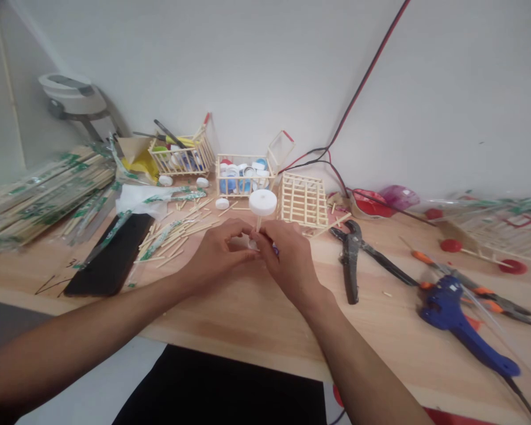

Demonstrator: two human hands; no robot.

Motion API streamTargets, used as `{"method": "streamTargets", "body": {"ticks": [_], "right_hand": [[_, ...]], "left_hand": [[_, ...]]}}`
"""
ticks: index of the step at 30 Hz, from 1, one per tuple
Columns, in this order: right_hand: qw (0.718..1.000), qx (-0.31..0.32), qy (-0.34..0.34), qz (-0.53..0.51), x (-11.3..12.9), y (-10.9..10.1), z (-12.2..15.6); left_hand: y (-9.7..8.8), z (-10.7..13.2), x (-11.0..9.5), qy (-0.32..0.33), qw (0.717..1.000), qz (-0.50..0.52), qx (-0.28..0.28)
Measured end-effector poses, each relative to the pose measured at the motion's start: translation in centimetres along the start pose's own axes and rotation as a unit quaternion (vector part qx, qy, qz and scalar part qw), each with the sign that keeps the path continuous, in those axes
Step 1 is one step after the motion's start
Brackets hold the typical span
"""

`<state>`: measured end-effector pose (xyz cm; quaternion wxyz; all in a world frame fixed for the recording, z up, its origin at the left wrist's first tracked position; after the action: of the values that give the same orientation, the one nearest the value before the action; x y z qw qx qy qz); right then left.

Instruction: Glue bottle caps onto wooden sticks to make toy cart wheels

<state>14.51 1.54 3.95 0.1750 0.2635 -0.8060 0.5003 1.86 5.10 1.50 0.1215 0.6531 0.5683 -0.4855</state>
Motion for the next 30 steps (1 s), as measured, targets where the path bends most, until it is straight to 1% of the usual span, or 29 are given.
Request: {"method": "streamTargets", "body": {"ticks": [12, 30], "right_hand": [[1.000, 0.005, 0.001, -0.004, -0.05, 0.07, 0.00], [1.000, 0.004, -0.008, -0.008, 0.23, -0.05, 0.04]], "left_hand": [[0.00, 0.03, 0.02, -0.013, 1.000, -0.001, 0.001], [0.07, 0.04, 0.04, -0.009, 1.000, -0.004, 0.002]]}}
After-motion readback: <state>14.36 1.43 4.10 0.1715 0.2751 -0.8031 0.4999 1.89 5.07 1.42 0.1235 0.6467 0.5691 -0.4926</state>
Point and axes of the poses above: each hand's wrist, its own z-axis away from the middle knuckle, its own y-axis out of the palm, x = y × z, the point moved 6 cm from there along -z, towards the middle knuckle, and after that the axes turned 12 degrees about y, right-handed, at the moved point
